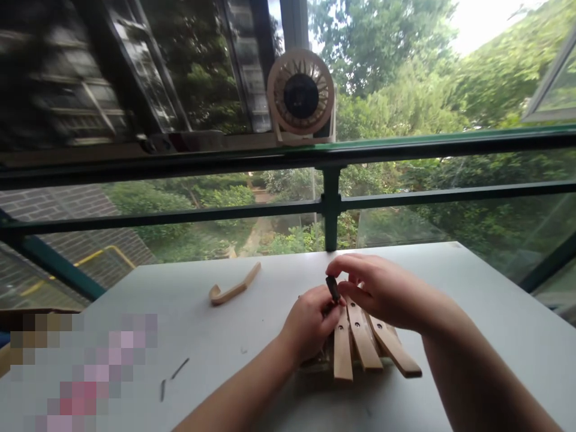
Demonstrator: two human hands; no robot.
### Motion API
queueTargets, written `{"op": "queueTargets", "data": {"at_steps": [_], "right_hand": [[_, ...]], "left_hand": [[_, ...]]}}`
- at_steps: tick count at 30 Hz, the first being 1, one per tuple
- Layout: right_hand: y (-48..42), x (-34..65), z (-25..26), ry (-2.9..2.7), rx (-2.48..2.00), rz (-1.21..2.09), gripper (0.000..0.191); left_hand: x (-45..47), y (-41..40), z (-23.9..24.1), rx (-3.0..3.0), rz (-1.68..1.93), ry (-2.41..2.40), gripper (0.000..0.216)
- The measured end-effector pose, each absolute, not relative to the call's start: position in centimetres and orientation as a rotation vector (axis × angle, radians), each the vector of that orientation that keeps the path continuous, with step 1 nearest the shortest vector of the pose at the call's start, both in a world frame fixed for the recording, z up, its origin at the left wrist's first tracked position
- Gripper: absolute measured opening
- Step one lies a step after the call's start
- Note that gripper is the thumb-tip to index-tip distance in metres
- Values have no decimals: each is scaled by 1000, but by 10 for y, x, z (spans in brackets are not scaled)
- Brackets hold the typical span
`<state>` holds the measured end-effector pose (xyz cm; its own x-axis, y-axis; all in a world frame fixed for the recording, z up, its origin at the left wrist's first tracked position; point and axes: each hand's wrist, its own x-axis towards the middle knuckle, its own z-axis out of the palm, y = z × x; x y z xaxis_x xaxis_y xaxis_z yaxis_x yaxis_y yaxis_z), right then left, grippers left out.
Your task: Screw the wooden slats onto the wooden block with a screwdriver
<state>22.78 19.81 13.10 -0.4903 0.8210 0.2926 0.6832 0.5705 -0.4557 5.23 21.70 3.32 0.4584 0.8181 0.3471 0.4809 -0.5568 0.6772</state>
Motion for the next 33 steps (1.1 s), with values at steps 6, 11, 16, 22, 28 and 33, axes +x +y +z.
{"op": "queueTargets", "data": {"at_steps": [6,11,16,22,28,33], "right_hand": [[197,231,136,-2387,-1107,319,24],[195,229,132,-2394,-1069,257,20],[192,228,131,-2453,-1071,286,16],[190,224,132,-2442,-1094,317,19],[189,224,130,-2367,-1205,227,8],[190,221,127,-2300,-1263,171,16]], "left_hand": [[54,221,32,2242,895,1076,13],[54,222,29,2268,881,1096,16],[52,222,23,2263,856,1139,17],[50,222,20,2285,833,1153,18],[53,220,26,2271,922,1096,11],[54,219,29,2258,922,1064,9]]}}
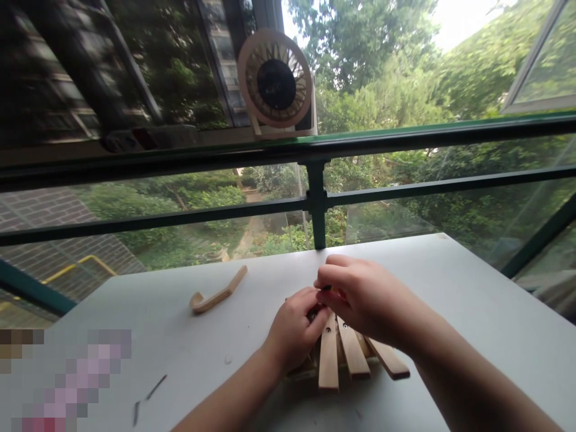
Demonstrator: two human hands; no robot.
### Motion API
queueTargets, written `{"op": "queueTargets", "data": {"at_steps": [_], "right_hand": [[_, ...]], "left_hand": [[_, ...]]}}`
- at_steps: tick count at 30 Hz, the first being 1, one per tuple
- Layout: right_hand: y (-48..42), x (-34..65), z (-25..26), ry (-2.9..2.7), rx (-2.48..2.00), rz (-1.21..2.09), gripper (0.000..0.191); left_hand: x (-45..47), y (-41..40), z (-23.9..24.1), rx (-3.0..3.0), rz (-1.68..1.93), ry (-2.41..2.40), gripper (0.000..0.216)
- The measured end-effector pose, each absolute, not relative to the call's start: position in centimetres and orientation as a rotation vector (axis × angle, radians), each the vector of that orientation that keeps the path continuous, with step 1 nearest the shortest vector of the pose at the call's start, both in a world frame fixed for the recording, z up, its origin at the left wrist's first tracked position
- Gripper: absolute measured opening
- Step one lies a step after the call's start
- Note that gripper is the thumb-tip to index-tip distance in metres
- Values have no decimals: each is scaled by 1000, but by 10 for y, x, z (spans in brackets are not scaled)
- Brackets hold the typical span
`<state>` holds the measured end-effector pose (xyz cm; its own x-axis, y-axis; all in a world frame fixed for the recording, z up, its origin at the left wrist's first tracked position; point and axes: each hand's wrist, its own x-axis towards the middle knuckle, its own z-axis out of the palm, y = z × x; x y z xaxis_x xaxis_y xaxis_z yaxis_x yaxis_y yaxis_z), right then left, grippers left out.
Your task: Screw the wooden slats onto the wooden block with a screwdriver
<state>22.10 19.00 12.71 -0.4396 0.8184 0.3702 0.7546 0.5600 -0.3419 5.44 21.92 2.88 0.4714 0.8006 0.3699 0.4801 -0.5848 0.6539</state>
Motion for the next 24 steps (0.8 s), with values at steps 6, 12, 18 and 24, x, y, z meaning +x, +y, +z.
{"op": "queueTargets", "data": {"at_steps": [6,12,18,24], "right_hand": [[194,219,123,-2210,-1333,129,11],[195,220,121,-2164,-1396,67,10],[181,228,133,-2323,-1258,163,5],[173,237,139,-2442,-1120,295,18]], "left_hand": [[53,221,27,2261,871,1088,11],[54,222,27,2240,884,1042,14],[57,219,30,2215,910,1015,20],[55,220,28,2263,896,1097,24]]}}
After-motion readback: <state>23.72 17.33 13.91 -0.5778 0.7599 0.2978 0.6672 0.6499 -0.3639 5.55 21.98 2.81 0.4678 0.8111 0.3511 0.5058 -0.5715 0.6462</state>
